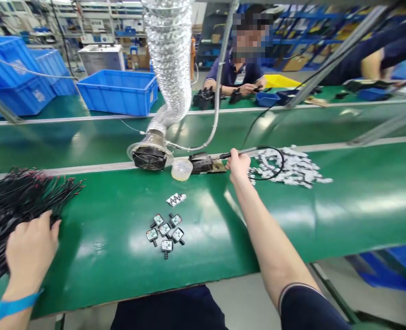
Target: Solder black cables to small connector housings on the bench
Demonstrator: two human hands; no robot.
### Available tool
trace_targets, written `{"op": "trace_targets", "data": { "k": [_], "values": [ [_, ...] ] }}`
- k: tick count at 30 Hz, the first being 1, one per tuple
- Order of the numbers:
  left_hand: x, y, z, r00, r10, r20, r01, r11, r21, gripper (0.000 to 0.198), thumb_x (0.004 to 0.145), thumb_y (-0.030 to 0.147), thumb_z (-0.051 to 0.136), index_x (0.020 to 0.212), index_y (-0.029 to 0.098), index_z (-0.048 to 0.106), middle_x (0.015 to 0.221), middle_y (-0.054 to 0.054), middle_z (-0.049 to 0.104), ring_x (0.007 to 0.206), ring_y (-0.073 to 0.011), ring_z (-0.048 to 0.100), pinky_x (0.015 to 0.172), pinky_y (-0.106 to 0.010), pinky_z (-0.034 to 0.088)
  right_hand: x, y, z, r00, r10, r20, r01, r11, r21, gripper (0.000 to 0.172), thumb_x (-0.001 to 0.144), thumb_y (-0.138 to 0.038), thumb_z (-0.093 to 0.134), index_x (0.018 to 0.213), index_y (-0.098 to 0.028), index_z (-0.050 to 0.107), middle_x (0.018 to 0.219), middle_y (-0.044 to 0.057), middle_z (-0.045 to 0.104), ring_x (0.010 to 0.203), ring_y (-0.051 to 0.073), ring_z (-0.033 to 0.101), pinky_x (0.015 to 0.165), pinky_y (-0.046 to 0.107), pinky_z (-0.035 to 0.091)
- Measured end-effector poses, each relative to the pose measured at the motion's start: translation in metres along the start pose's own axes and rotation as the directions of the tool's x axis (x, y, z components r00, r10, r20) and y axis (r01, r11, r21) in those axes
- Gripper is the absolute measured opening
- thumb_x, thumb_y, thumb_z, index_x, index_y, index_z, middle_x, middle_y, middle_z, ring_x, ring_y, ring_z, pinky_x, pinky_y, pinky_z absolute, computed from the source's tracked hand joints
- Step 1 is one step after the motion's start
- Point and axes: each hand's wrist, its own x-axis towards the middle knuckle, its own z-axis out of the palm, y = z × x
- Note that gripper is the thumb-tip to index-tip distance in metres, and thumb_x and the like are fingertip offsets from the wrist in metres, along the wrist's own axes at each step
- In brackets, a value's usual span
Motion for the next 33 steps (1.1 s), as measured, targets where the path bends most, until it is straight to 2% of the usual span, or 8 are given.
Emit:
{"op": "trace_targets", "data": {
  "k": [2, 5, 9, 14, 17, 20, 26, 33],
  "values": [
    [-0.002, -0.002, -0.002, 1.0, 0.02, 0.007, -0.02, 0.999, -0.029, 0.028, 0.096, 0.047, 0.036, 0.087, 0.027, 0.055, 0.07, -0.005, 0.043, 0.075, -0.028, 0.041, 0.065, -0.037, 0.031, -0.005, -0.005, -0.008, 0.982, -0.147, -0.119, 0.139, 0.988, -0.068, 0.036, 0.088, -0.05, 0.066, 0.082, -0.02, 0.046, 0.061, -0.008, 0.043, 0.051, 0.009, 0.044, 0.047, 0.023, 0.038],
    [-0.005, -0.004, -0.002, 0.997, 0.076, 0.015, -0.075, 0.992, -0.101, 0.024, 0.093, 0.043, 0.039, 0.078, 0.027, 0.049, 0.07, -0.004, 0.038, 0.068, -0.0253, 0.036, 0.061, -0.032, 0.022, -0.034, -0.007, -0.014, 0.868, -0.446, -0.219, 0.403, 0.889, -0.216, 0.036, 0.093, -0.052, 0.057, 0.089, -0.017, 0.054, 0.074, 0.0, 0.055, 0.064, 0.014, 0.057, 0.059, 0.026, 0.049],
    [-0.007, 0.003, 0.002, 0.993, 0.106, -0.056, -0.108, 0.994, -0.033, 0.021, 0.093, 0.037, 0.045, 0.087, 0.024, 0.061, 0.084, -0.007, 0.054, 0.074, -0.0255, 0.045, 0.062, -0.035, 0.028, -0.092, 0.002, -0.012, 0.795, -0.606, -0.007, 0.577, 0.76, -0.298, 0.035, 0.099, -0.044, 0.049, 0.108, -0.016, 0.066, 0.088, 0.007, 0.067, 0.068, 0.017, 0.065, 0.068, 0.032, 0.055],
    [-0.01, 0.024, 0.005, 0.946, 0.3, 0.125, -0.303, 0.953, 0.005, 0.032, 0.099, 0.038, 0.043, 0.084, 0.019, 0.063, 0.089, -0.009, 0.065, 0.079, -0.0256, 0.056, 0.072, -0.039, 0.039, -0.136, 0.008, -0.012, 0.688, -0.516, 0.511, 0.7, 0.657, -0.28, 0.028, 0.098, -0.033, 0.054, 0.11, -0.018, 0.075, 0.093, 0.008, 0.075, 0.08, 0.02, 0.071, 0.083, 0.035, 0.057],
    [-0.006, 0.044, 0.006, 0.942, 0.278, 0.185, -0.282, 0.959, -0.006, 0.039, 0.101, 0.047, 0.043, 0.107, 0.014, 0.064, 0.09, -0.01, 0.065, 0.084, -0.0283, 0.059, 0.075, -0.04, 0.04, -0.157, 0.001, -0.015, 0.711, -0.485, 0.51, 0.667, 0.696, -0.266, 0.03, 0.1, -0.029, 0.052, 0.12, -0.018, 0.072, 0.099, 0.009, 0.076, 0.08, 0.019, 0.072, 0.082, 0.034, 0.058],
    [0.014, 0.067, 0.013, 0.949, 0.268, 0.168, -0.255, 0.963, -0.092, 0.046, 0.101, 0.047, 0.044, 0.126, 0.011, 0.059, 0.105, -0.014, 0.064, 0.094, -0.0301, 0.059, 0.078, -0.039, 0.042, -0.195, -0.011, -0.017, 0.659, -0.499, 0.562, 0.699, 0.681, -0.216, 0.033, 0.102, -0.022, 0.049, 0.129, -0.02, 0.066, 0.101, 0.009, 0.072, 0.082, 0.018, 0.071, 0.078, 0.033, 0.057],
    [0.055, 0.101, 0.035, 0.927, 0.295, 0.232, -0.172, 0.884, -0.435, 0.026, 0.099, 0.035, 0.046, 0.088, 0.019, 0.063, 0.091, -0.01, 0.061, 0.09, -0.0269, 0.058, 0.081, -0.038, 0.045, -0.285, -0.021, -0.007, 0.512, -0.509, 0.691, 0.816, 0.541, -0.206, 0.031, 0.098, -0.016, 0.056, 0.127, -0.022, 0.064, 0.102, 0.01, 0.065, 0.09, 0.021, 0.064, 0.079, 0.035, 0.055],
    [-0.015, 0.139, -0.015, 0.958, 0.121, 0.261, 0.156, 0.542, -0.825, 0.02, 0.099, 0.036, 0.051, 0.104, 0.02, 0.063, 0.087, -0.002, 0.064, 0.075, -0.0146, 0.06, 0.072, -0.027, 0.047, -0.318, -0.009, 0.006, 0.493, -0.433, 0.755, 0.83, 0.495, -0.258, 0.036, 0.096, -0.02, 0.06, 0.132, -0.019, 0.058, 0.11, 0.013, 0.064, 0.095, 0.024, 0.063, 0.083, 0.038, 0.055]
  ]
}}
